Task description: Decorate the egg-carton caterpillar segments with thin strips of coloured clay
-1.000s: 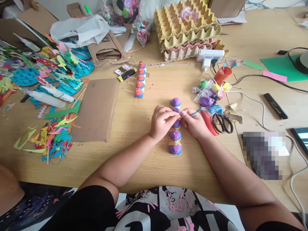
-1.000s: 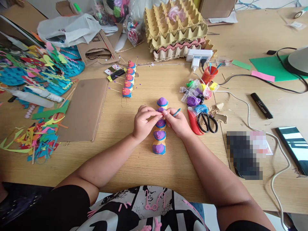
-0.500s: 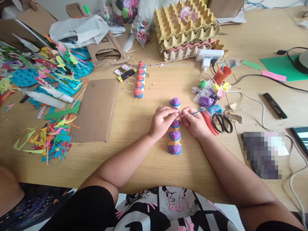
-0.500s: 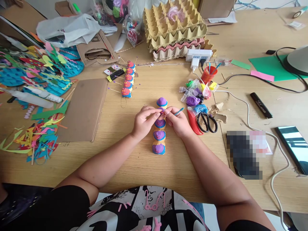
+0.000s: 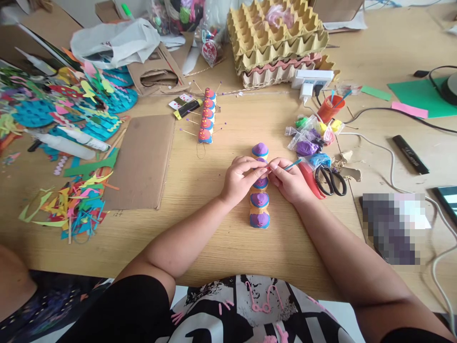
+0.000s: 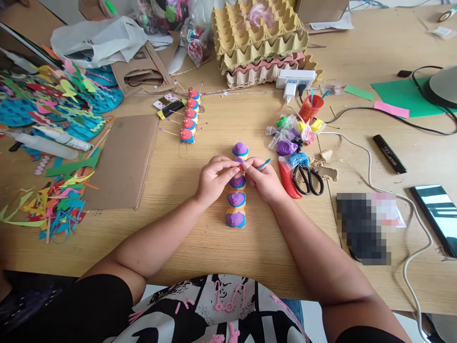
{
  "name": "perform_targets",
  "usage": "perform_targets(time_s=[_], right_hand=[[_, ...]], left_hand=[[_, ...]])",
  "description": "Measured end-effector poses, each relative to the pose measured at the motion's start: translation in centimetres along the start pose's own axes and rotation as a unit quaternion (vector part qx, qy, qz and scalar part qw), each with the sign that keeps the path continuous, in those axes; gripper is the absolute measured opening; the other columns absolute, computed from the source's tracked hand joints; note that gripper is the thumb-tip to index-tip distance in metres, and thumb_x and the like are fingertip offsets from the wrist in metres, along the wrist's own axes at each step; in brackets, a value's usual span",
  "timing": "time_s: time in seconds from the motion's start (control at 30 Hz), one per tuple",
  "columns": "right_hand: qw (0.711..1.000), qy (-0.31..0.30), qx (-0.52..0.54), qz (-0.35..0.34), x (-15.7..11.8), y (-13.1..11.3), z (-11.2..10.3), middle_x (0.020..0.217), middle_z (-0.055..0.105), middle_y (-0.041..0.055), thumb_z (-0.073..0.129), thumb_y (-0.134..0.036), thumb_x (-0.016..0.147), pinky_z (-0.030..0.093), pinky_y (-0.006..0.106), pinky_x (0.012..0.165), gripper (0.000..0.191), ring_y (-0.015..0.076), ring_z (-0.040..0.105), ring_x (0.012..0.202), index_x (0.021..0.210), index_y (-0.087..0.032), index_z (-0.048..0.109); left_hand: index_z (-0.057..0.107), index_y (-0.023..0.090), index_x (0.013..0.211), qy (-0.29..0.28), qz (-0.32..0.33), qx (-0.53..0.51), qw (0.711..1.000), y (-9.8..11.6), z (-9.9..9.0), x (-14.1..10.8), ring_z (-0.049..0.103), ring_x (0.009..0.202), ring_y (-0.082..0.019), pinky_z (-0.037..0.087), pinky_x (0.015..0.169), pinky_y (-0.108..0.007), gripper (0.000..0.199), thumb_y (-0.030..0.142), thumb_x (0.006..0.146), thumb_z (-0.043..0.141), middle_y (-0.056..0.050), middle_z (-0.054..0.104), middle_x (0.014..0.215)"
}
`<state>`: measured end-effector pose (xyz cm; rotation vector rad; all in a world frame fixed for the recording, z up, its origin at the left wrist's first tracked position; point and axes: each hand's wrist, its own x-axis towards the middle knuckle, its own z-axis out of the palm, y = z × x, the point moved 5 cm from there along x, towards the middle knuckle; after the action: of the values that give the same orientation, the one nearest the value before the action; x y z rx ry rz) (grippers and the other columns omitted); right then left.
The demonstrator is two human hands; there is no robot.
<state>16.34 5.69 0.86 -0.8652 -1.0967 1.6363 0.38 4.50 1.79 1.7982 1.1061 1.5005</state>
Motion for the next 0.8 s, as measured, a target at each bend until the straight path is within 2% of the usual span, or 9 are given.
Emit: perform_targets(time_s=[0.17, 0.23, 0.33, 0.5, 0.7, 0.8], right_hand=[[1.000, -0.002, 0.001, -0.001, 0.02, -0.01, 0.10, 0.058, 0.057, -0.0047, 0.092, -0.063, 0.076, 0.025, 0.025, 0.051, 0.049, 0.0076, 0.037, 0.050, 0.076, -0.020, 0.068], [1.000, -0.007, -0.001, -0.005, 0.03, -0.04, 0.18, 0.056, 0.056, -0.0052, 0.091, -0.062, 0.077, 0.024, 0.025, 0.051, 0.048, 0.0076, 0.037, 0.049, 0.076, -0.020, 0.069], [1.000, -0.010, -0.003, -0.009, 0.04, -0.08, 0.23, 0.055, 0.053, -0.0058, 0.091, -0.062, 0.077, 0.024, 0.025, 0.050, 0.048, 0.0077, 0.037, 0.049, 0.076, -0.020, 0.068], [1.000, 0.004, 0.010, -0.010, 0.05, -0.05, 0.06, 0.056, 0.052, -0.0064, 0.094, -0.062, 0.073, 0.023, 0.025, 0.051, 0.051, 0.0066, 0.037, 0.049, 0.075, -0.019, 0.067], [1.000, -0.001, -0.016, -0.004, -0.06, 0.14, 0.16, 0.054, 0.050, -0.0066, 0.092, -0.065, 0.075, 0.025, 0.025, 0.051, 0.052, 0.0075, 0.037, 0.049, 0.076, -0.019, 0.068], [1.000, -0.003, -0.021, -0.008, -0.14, 0.04, 0.31, 0.053, 0.050, -0.0068, 0.091, -0.066, 0.076, 0.026, 0.025, 0.051, 0.052, 0.0074, 0.038, 0.049, 0.075, -0.019, 0.068]], left_hand=[[0.084, 0.027, 0.098, 0.016, 0.043, 0.023, 0.999, 0.47, -0.12, 0.04, 0.073, 0.095, -0.015, 0.056, 0.093, -0.031, 0.012, 0.036, 0.101, 0.075, 0.000, 0.080, 0.093], [0.084, 0.027, 0.097, 0.016, 0.048, 0.034, 0.998, 0.57, -0.17, 0.04, 0.073, 0.094, -0.015, 0.056, 0.093, -0.031, 0.012, 0.034, 0.101, 0.075, 0.000, 0.080, 0.092], [0.085, 0.027, 0.099, 0.009, 0.038, 0.034, 0.999, 0.52, -0.20, 0.01, 0.074, 0.098, -0.016, 0.057, 0.096, -0.033, 0.016, 0.038, 0.102, 0.074, -0.002, 0.080, 0.096], [0.084, 0.027, 0.115, -0.005, 0.017, 0.016, 1.000, 0.22, -0.03, -0.10, 0.074, 0.105, -0.018, 0.058, 0.099, -0.034, 0.025, 0.044, 0.098, 0.078, -0.004, 0.080, 0.103], [0.084, 0.026, 0.102, 0.013, 0.083, 0.059, 0.995, 0.72, -0.08, -0.09, 0.073, 0.097, -0.016, 0.058, 0.093, -0.033, 0.014, 0.038, 0.098, 0.079, -0.002, 0.080, 0.096], [0.084, 0.026, 0.099, 0.021, 0.093, 0.078, 0.992, 0.86, -0.15, -0.07, 0.072, 0.092, -0.015, 0.058, 0.091, -0.032, 0.015, 0.039, 0.099, 0.077, -0.001, 0.079, 0.091]])
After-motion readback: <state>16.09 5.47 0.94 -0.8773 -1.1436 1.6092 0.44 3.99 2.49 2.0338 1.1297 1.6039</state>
